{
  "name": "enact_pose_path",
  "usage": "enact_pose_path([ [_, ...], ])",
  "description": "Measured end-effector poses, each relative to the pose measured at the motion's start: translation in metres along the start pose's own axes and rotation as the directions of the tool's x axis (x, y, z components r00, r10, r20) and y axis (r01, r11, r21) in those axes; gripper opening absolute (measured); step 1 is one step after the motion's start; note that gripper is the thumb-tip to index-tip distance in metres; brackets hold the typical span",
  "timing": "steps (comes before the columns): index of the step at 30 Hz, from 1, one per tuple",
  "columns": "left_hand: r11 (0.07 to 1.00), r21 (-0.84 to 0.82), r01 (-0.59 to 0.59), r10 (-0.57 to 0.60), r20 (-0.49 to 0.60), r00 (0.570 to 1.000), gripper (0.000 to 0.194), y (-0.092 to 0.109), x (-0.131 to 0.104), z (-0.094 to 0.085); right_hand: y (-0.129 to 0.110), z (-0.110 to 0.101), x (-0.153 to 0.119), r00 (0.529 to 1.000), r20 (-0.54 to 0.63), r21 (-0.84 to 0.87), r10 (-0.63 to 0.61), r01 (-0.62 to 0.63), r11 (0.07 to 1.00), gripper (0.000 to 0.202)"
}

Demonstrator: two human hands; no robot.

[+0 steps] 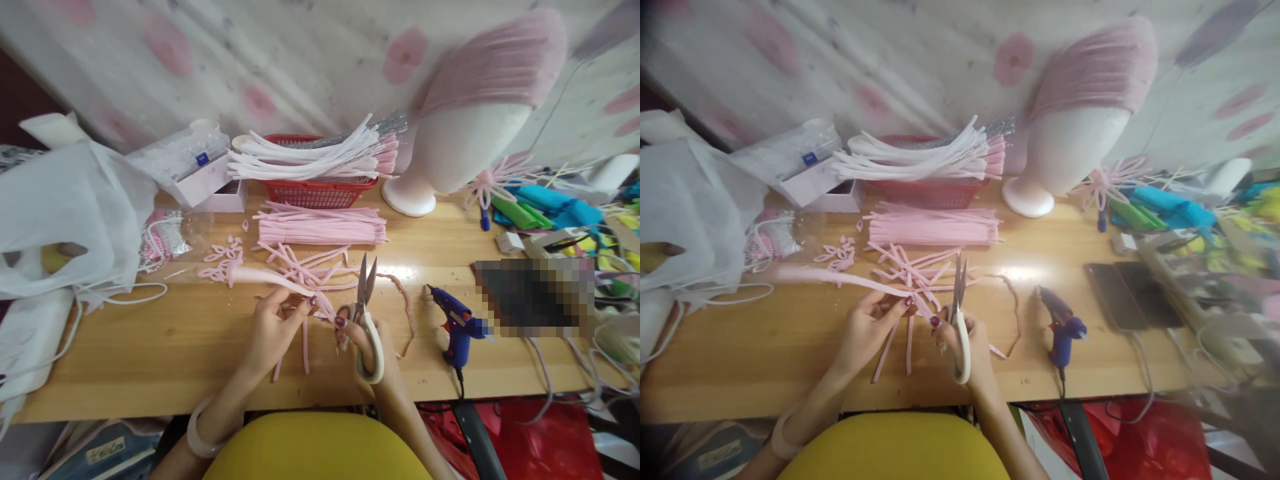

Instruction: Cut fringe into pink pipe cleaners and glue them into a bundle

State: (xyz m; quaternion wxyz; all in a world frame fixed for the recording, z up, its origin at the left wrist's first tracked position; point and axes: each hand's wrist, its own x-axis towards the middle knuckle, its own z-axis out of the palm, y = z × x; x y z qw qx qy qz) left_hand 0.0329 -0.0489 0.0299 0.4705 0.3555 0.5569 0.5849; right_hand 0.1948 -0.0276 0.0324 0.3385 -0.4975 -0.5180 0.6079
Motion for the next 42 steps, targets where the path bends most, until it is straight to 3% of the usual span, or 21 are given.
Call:
enact_pose_path([
  [4, 0.978, 0.136, -0.157, 0.169, -0.081, 0.982, 0.007, -0.008, 0.000, -0.004, 0.004, 0.000, -0.004, 0.999, -0.002, -0.037, -0.032, 0.032, 0.999, 0.027],
  [8, 0.956, 0.168, -0.239, 0.265, -0.149, 0.953, 0.007, -0.008, -0.002, -0.009, 0.007, -0.009, -0.008, 0.989, -0.007, -0.258, -0.146, 0.139, 0.956, 0.022],
  [12, 0.964, 0.034, -0.264, 0.266, -0.046, 0.963, 0.009, -0.007, -0.003, -0.008, 0.010, -0.017, -0.011, 0.956, 0.048, -0.528, -0.290, 0.271, 0.805, 0.021],
  [15, 0.956, 0.019, -0.292, 0.292, 0.034, 0.956, 0.009, -0.010, -0.005, -0.006, 0.014, -0.018, -0.013, 0.930, 0.102, -0.587, -0.353, 0.343, 0.733, 0.019],
  [19, 0.933, 0.094, -0.347, 0.343, 0.050, 0.938, 0.013, -0.014, -0.008, -0.008, 0.018, -0.016, -0.013, 0.913, 0.139, -0.622, -0.382, 0.381, 0.684, 0.017],
  [28, 0.950, -0.012, -0.313, 0.313, 0.067, 0.947, 0.007, -0.003, -0.008, 0.000, 0.022, -0.014, -0.013, 0.878, 0.145, -0.644, -0.455, 0.433, 0.630, 0.025],
  [42, 0.965, -0.130, -0.226, 0.228, -0.001, 0.974, 0.003, 0.002, -0.010, 0.008, 0.032, -0.013, -0.012, 0.817, 0.126, -0.688, -0.564, 0.481, 0.543, 0.027],
])
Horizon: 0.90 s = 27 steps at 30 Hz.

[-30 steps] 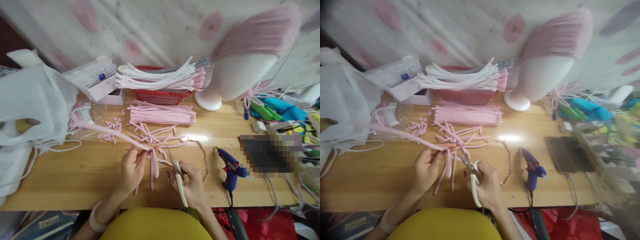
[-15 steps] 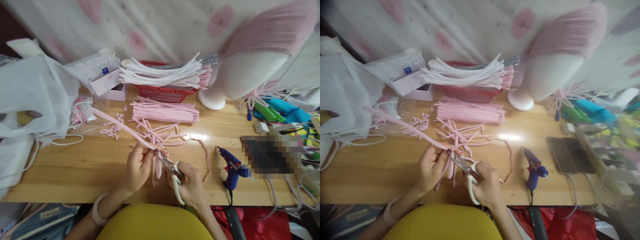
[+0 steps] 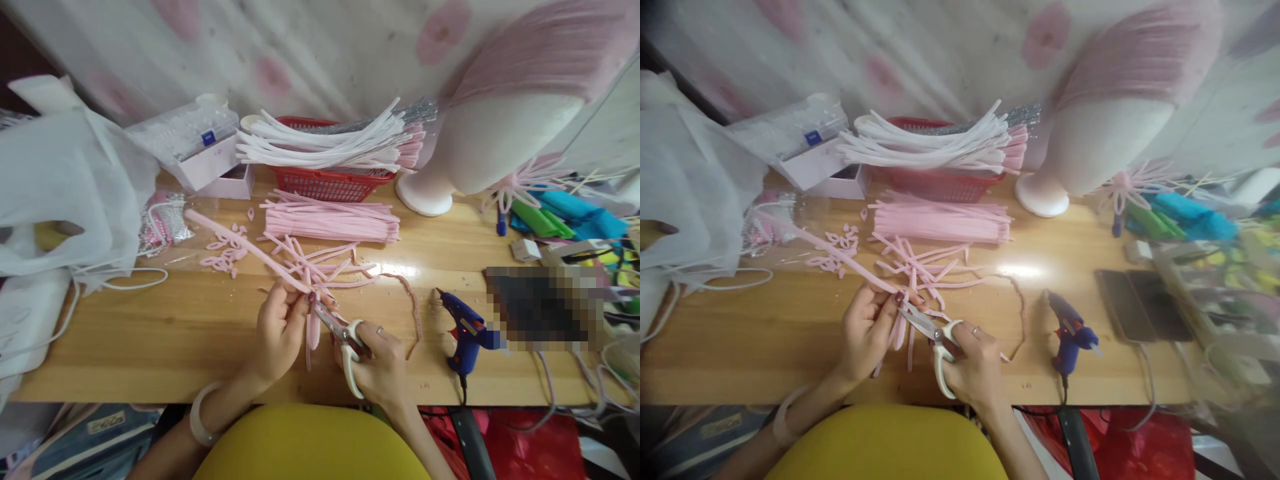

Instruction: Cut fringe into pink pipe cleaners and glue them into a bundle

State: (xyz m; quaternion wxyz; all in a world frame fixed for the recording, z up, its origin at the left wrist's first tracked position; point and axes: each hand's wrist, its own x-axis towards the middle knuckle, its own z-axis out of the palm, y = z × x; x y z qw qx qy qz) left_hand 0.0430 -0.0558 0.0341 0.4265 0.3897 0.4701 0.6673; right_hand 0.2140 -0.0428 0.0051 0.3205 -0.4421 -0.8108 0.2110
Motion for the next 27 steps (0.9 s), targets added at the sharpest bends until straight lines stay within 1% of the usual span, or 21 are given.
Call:
enact_pose_path([
  [5, 1.000, -0.019, 0.025, -0.025, 0.005, 1.000, 0.003, -0.002, -0.001, 0.000, 0.001, -0.001, 0.000, 0.999, -0.021, -0.026, -0.029, 0.028, 0.999, 0.029],
  [12, 0.999, -0.032, 0.026, -0.025, 0.014, 1.000, 0.004, -0.001, -0.001, 0.001, 0.004, 0.001, -0.001, 0.999, -0.043, -0.048, -0.024, 0.022, 0.999, 0.029],
  [17, 0.999, -0.007, 0.044, -0.044, 0.008, 0.999, 0.006, 0.000, -0.002, 0.000, 0.002, 0.000, -0.001, 0.998, -0.056, -0.054, -0.012, 0.009, 0.999, 0.028],
  [20, 0.997, 0.064, 0.050, -0.049, -0.016, 0.999, 0.010, 0.000, 0.000, -0.002, -0.001, -0.003, 0.001, 0.997, -0.073, -0.045, 0.020, -0.024, 0.999, 0.031],
  [22, 0.989, 0.140, 0.042, -0.037, -0.043, 0.998, 0.011, -0.002, 0.003, -0.005, -0.003, -0.007, 0.003, 0.995, -0.079, -0.025, 0.067, -0.070, 0.997, 0.031],
  [25, 0.953, 0.302, -0.002, 0.030, -0.091, 0.995, 0.008, -0.006, 0.007, -0.013, -0.002, -0.015, 0.008, 0.977, -0.083, 0.002, 0.196, -0.196, 0.981, 0.023],
  [27, 0.916, 0.400, -0.023, 0.076, -0.118, 0.990, 0.006, -0.009, 0.009, -0.018, 0.000, -0.023, 0.009, 0.964, -0.093, -0.010, 0.250, -0.252, 0.968, 0.017],
])
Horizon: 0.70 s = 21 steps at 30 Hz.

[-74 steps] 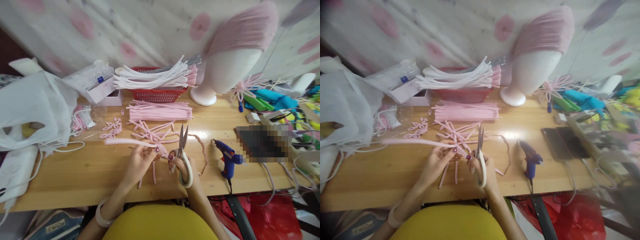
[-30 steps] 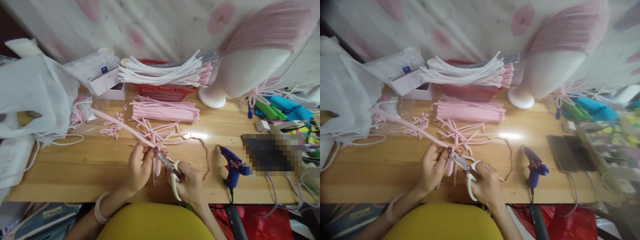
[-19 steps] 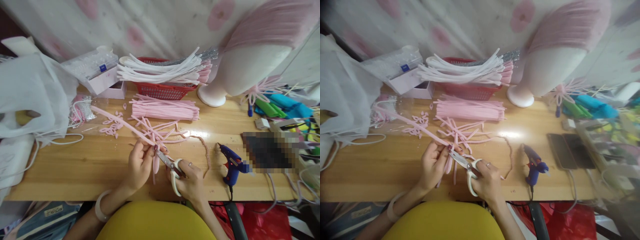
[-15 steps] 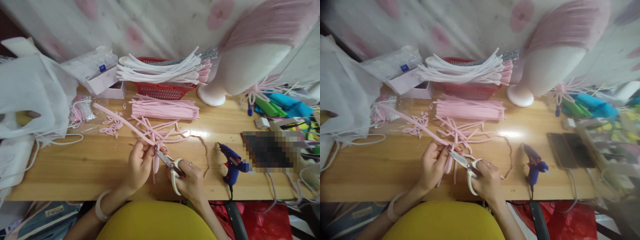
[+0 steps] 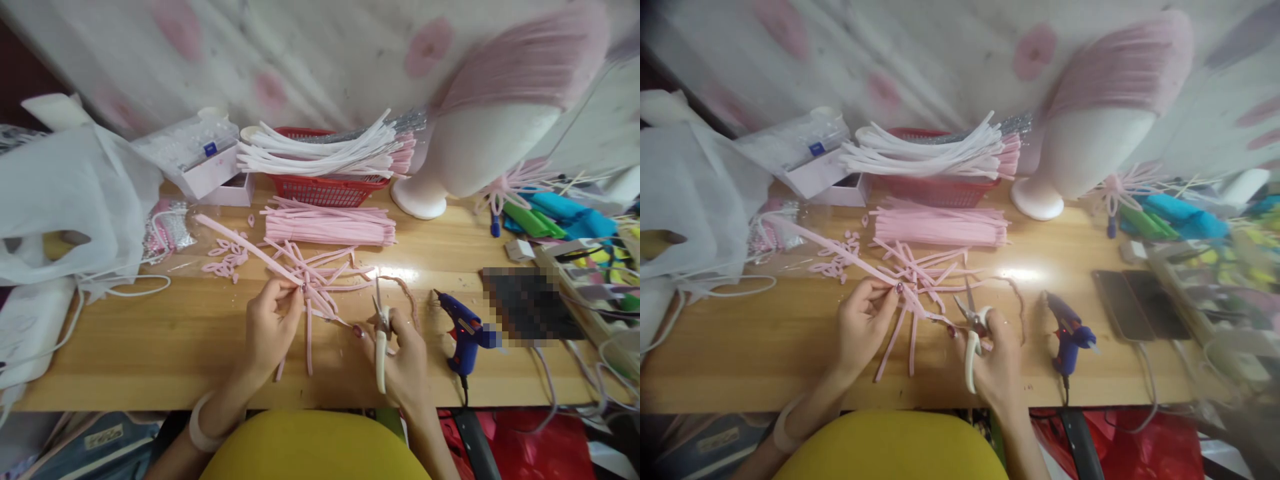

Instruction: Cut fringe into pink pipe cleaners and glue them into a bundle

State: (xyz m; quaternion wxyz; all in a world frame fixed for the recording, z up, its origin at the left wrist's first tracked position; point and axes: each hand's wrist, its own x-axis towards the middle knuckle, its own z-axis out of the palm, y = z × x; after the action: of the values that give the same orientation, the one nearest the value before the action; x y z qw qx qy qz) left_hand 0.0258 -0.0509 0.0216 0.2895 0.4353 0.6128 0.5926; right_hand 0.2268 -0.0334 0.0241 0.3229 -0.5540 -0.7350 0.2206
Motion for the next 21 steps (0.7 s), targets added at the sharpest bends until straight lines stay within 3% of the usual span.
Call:
enact_pose_path([
  [4, 0.964, 0.241, -0.116, 0.130, -0.044, 0.991, 0.003, -0.003, 0.004, -0.005, 0.006, -0.016, -0.001, 0.999, -0.029, -0.126, -0.017, 0.013, 0.992, 0.016],
  [7, 0.850, 0.473, -0.233, 0.290, -0.050, 0.956, 0.002, 0.001, 0.005, -0.008, 0.011, -0.027, -0.006, 0.997, -0.044, -0.224, -0.060, 0.048, 0.973, 0.016],
  [10, 0.776, 0.556, -0.298, 0.380, -0.034, 0.924, 0.004, 0.005, 0.003, -0.011, 0.020, -0.035, -0.009, 0.989, 0.103, -0.409, -0.104, 0.137, 0.902, 0.009],
  [12, 0.767, 0.561, -0.312, 0.396, -0.031, 0.918, 0.006, 0.007, 0.002, -0.015, 0.026, -0.040, -0.009, 0.964, 0.251, -0.539, -0.088, 0.215, 0.814, 0.009],
  [13, 0.766, 0.561, -0.315, 0.398, -0.029, 0.917, 0.006, 0.007, 0.001, -0.018, 0.028, -0.041, -0.009, 0.959, 0.271, -0.579, -0.079, 0.228, 0.782, 0.007],
  [17, 0.792, 0.555, -0.252, 0.348, -0.072, 0.935, 0.003, 0.005, -0.003, -0.031, 0.036, -0.047, -0.005, 0.978, 0.184, -0.631, -0.099, 0.194, 0.751, 0.003],
  [21, 0.849, 0.507, -0.149, 0.226, -0.095, 0.969, 0.006, -0.002, -0.002, -0.045, 0.036, -0.047, -0.007, 0.977, 0.200, -0.636, -0.075, 0.188, 0.749, 0.009],
])
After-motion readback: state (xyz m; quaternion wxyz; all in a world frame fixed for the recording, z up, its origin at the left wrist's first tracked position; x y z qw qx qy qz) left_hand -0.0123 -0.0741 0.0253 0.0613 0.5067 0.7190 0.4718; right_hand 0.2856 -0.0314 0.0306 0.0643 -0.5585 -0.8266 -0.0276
